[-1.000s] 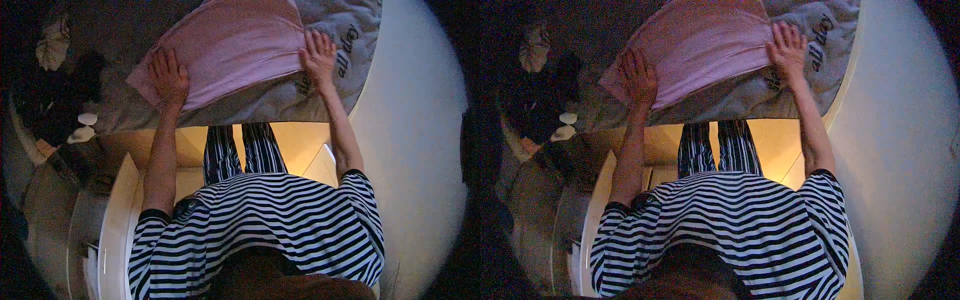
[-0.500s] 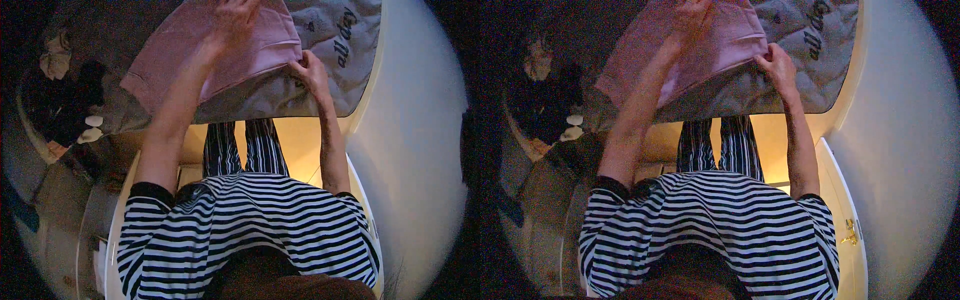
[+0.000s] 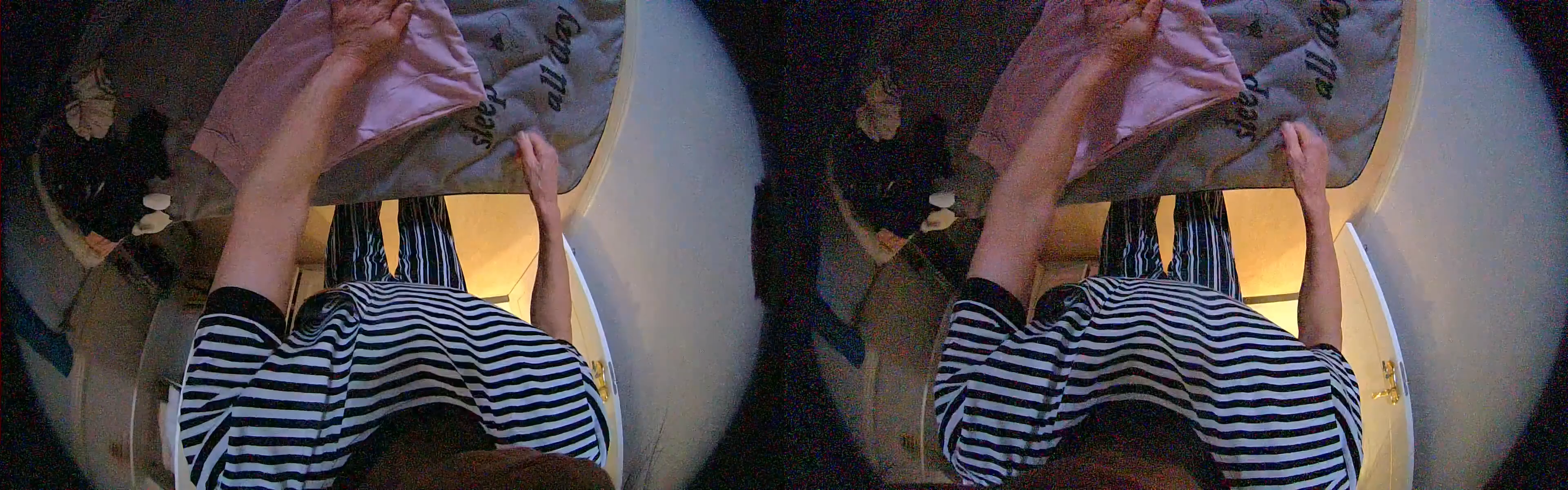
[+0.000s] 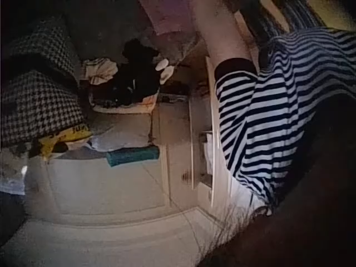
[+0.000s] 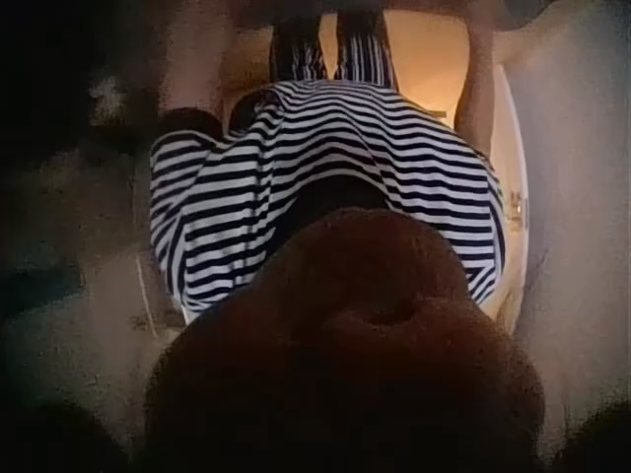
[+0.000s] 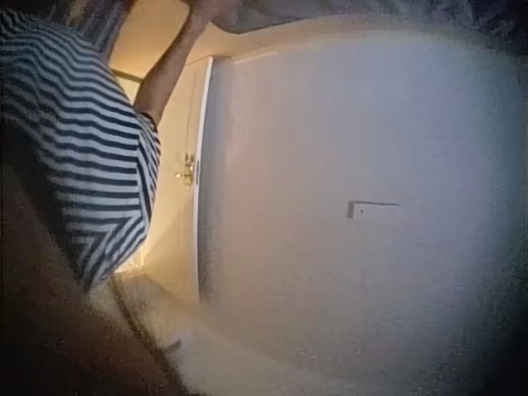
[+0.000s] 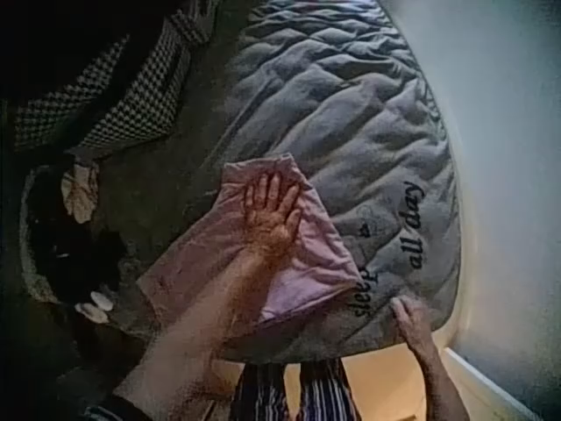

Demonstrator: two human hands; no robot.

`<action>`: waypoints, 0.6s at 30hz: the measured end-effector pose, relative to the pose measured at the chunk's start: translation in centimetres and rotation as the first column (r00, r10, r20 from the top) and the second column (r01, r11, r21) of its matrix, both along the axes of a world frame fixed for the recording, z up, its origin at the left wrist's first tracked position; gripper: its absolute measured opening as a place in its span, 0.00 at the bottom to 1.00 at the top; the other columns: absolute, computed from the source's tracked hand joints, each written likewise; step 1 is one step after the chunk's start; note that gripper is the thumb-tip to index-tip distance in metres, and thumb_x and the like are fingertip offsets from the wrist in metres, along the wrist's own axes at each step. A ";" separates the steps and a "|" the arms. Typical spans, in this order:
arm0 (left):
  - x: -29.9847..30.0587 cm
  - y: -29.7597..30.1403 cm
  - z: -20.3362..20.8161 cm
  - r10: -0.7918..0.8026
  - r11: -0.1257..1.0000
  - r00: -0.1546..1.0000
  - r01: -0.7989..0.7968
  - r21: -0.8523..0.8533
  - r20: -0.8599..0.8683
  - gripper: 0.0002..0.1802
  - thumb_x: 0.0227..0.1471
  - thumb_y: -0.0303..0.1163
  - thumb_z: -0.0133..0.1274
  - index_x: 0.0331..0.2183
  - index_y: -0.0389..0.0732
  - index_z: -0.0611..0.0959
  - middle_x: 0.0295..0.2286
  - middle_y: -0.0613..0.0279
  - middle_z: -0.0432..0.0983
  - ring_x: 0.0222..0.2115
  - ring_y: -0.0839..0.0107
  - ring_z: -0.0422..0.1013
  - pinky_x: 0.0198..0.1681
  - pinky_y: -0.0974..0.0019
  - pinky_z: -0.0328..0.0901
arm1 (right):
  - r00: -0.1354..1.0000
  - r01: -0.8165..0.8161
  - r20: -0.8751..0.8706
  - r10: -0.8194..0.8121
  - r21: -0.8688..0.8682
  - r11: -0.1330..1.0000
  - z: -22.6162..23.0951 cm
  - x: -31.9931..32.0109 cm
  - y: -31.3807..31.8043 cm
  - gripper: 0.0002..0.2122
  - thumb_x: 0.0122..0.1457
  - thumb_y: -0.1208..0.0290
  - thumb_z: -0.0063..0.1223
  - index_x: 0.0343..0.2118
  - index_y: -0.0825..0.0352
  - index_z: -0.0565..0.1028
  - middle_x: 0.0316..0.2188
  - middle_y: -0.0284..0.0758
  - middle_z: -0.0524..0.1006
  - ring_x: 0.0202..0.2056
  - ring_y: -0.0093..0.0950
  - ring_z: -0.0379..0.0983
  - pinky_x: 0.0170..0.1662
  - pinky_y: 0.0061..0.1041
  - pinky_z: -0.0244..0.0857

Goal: The recorder folds a pink garment on a bed.

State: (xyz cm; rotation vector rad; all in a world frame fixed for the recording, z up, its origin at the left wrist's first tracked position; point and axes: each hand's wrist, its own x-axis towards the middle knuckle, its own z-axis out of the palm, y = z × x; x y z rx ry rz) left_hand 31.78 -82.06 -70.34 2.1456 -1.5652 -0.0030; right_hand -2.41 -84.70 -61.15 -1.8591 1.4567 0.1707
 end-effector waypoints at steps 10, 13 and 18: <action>0.1 -0.5 0.5 -0.007 0.999 0.997 0.011 0.050 -0.081 0.29 0.56 0.46 0.42 0.56 0.45 0.69 0.61 0.51 0.50 0.64 0.51 0.38 0.64 0.45 0.28 | 0.968 -0.250 0.014 0.252 -0.081 0.965 -2.3 8.2 -2.4 0.18 0.58 0.55 0.49 0.32 0.69 0.75 0.24 0.45 0.75 0.27 0.42 0.73 0.32 0.35 0.64; 0.8 0.1 1.4 0.031 0.996 1.000 -0.030 -0.083 0.003 0.26 0.54 0.43 0.45 0.54 0.48 0.71 0.54 0.51 0.64 0.59 0.53 0.53 0.61 0.43 0.43 | 0.981 -0.169 0.100 0.167 0.010 0.986 -0.4 8.5 -1.9 0.17 0.59 0.57 0.48 0.29 0.69 0.74 0.23 0.47 0.74 0.28 0.46 0.71 0.32 0.37 0.63; 0.6 0.4 0.1 0.013 0.998 0.999 -0.016 -0.064 -0.046 0.25 0.52 0.48 0.47 0.51 0.52 0.74 0.54 0.53 0.63 0.61 0.55 0.49 0.60 0.40 0.41 | 0.996 -0.048 0.089 0.030 0.213 0.976 0.5 9.2 -1.5 0.16 0.60 0.58 0.47 0.32 0.68 0.75 0.25 0.44 0.76 0.30 0.40 0.74 0.34 0.36 0.64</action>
